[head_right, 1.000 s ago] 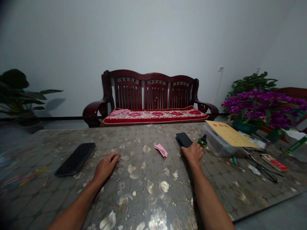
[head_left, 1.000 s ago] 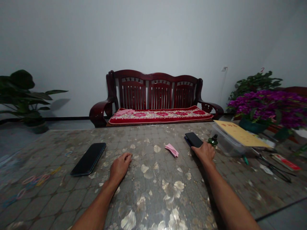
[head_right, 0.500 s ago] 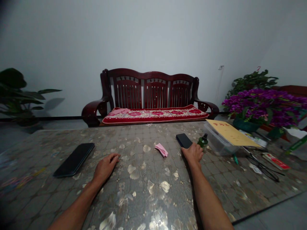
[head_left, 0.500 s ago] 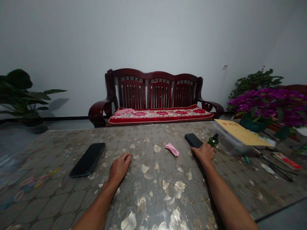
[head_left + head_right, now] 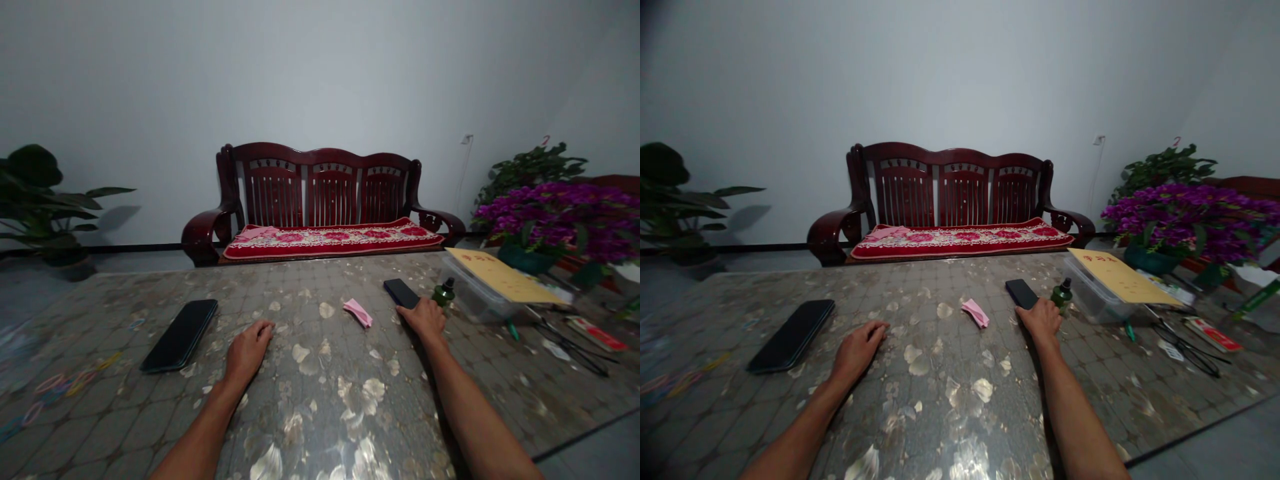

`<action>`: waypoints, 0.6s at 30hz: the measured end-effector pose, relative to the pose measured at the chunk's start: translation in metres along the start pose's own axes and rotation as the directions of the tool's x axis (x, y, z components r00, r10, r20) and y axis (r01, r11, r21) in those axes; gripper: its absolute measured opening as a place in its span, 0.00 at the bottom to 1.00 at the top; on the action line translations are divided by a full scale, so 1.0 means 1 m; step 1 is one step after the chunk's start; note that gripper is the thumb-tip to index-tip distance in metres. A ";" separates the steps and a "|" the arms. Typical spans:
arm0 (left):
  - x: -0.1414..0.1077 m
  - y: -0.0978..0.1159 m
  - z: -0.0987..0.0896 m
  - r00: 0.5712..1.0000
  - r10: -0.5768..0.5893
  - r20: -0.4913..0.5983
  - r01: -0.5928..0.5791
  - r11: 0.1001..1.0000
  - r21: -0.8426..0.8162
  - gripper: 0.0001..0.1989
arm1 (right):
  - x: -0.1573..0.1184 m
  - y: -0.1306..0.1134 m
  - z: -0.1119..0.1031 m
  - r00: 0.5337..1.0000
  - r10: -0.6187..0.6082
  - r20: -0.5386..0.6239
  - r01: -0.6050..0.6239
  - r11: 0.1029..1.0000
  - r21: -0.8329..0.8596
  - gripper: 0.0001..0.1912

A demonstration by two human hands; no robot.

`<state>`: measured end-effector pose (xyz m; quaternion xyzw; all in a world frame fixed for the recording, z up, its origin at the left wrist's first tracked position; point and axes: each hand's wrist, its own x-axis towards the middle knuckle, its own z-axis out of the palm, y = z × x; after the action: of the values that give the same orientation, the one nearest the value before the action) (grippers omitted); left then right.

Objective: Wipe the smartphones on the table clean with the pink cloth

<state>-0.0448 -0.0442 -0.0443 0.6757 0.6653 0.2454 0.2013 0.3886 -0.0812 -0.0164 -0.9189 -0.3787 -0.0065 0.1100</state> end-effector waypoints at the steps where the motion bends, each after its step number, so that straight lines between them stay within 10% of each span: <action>1: 0.000 0.000 0.000 1.000 0.003 -0.003 -0.003 1.000 0.005 0.15 | 0.000 0.000 0.000 1.000 -0.003 -0.001 0.003 1.000 -0.007 0.35; 18: 0.001 0.000 0.000 1.000 0.017 0.008 -0.017 0.999 0.040 0.16 | 0.000 -0.005 0.011 0.998 0.050 -0.025 -0.050 0.999 -0.015 0.40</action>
<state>-0.0444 -0.0432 -0.0445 0.6863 0.6635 0.2311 0.1881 0.3846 -0.0755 -0.0264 -0.9288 -0.3540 -0.0182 0.1077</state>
